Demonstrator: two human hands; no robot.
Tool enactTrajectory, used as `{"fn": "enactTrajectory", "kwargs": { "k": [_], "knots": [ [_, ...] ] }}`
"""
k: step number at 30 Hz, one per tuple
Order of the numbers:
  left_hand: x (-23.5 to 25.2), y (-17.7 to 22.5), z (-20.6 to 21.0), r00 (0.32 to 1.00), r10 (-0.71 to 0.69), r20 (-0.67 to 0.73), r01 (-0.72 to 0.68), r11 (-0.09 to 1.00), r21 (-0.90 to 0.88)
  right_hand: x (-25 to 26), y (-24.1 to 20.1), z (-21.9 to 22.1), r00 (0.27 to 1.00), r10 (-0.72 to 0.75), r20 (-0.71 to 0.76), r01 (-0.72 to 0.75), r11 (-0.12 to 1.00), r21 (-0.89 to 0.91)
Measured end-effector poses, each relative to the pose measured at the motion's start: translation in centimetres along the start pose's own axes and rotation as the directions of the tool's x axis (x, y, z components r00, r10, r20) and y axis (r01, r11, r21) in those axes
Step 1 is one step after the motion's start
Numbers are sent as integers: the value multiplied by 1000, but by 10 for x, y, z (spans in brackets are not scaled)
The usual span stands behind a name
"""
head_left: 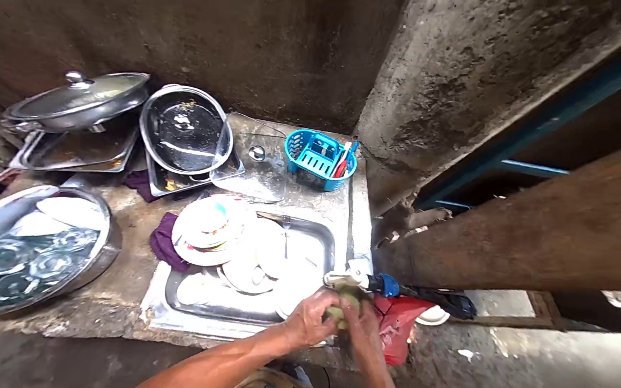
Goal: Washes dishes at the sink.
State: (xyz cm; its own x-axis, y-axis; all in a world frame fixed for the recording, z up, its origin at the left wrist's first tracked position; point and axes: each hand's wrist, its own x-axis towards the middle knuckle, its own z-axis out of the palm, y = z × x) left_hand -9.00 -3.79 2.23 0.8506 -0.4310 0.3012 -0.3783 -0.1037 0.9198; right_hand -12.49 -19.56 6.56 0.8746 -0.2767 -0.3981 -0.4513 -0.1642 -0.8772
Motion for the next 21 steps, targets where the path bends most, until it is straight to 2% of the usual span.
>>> {"fn": "enactTrajectory", "kwargs": {
  "k": [2, 4, 5, 7, 9, 10, 11, 13, 14, 17, 19, 21],
  "knots": [
    [0, -2, 0, 1000, 6, -19, -7, 1000, -14, 11, -18, 1, 989, -121, -87, 92, 955, -281],
    [-2, -6, -6, 993, -111, -39, 111, 994, -22, 26, -26, 0, 950, -301, -85, 190, 771, -607],
    [-3, -6, -8, 975, -216, -42, 215, 976, -21, 35, -21, -1, 922, -383, -57, 236, 672, -702],
    [-3, -6, -11, 919, -391, -45, 388, 920, -54, 57, -2, -2, 858, -512, 33, 331, 504, -798],
    [0, -14, -11, 887, -458, -55, 448, 884, -133, 72, 13, 1, 875, -465, 138, 341, 388, -856],
    [3, -19, -10, 871, -489, -43, 472, 858, -201, 78, 17, 4, 885, -438, 156, 335, 368, -867],
    [5, -24, -9, 834, -551, -15, 522, 798, -300, 82, 20, 5, 897, -411, 163, 328, 371, -869],
    [13, -32, -4, 710, -702, 62, 619, 579, -531, 91, 17, 9, 928, -343, 142, 292, 439, -850],
    [15, -36, -2, 668, -740, 82, 622, 495, -607, 93, 12, 12, 933, -336, 125, 281, 471, -836],
    [24, -37, 5, 639, -766, 70, 556, 396, -731, 102, 2, 17, 953, -290, 83, 240, 565, -789],
    [32, -34, 7, 639, -769, 23, 470, 367, -803, 103, -2, 18, 945, -314, 94, 285, 647, -708],
    [36, -37, 8, 612, -791, -7, 387, 307, -870, 86, -15, 33, 958, -262, 117, 287, 869, -404]
  ]
}}
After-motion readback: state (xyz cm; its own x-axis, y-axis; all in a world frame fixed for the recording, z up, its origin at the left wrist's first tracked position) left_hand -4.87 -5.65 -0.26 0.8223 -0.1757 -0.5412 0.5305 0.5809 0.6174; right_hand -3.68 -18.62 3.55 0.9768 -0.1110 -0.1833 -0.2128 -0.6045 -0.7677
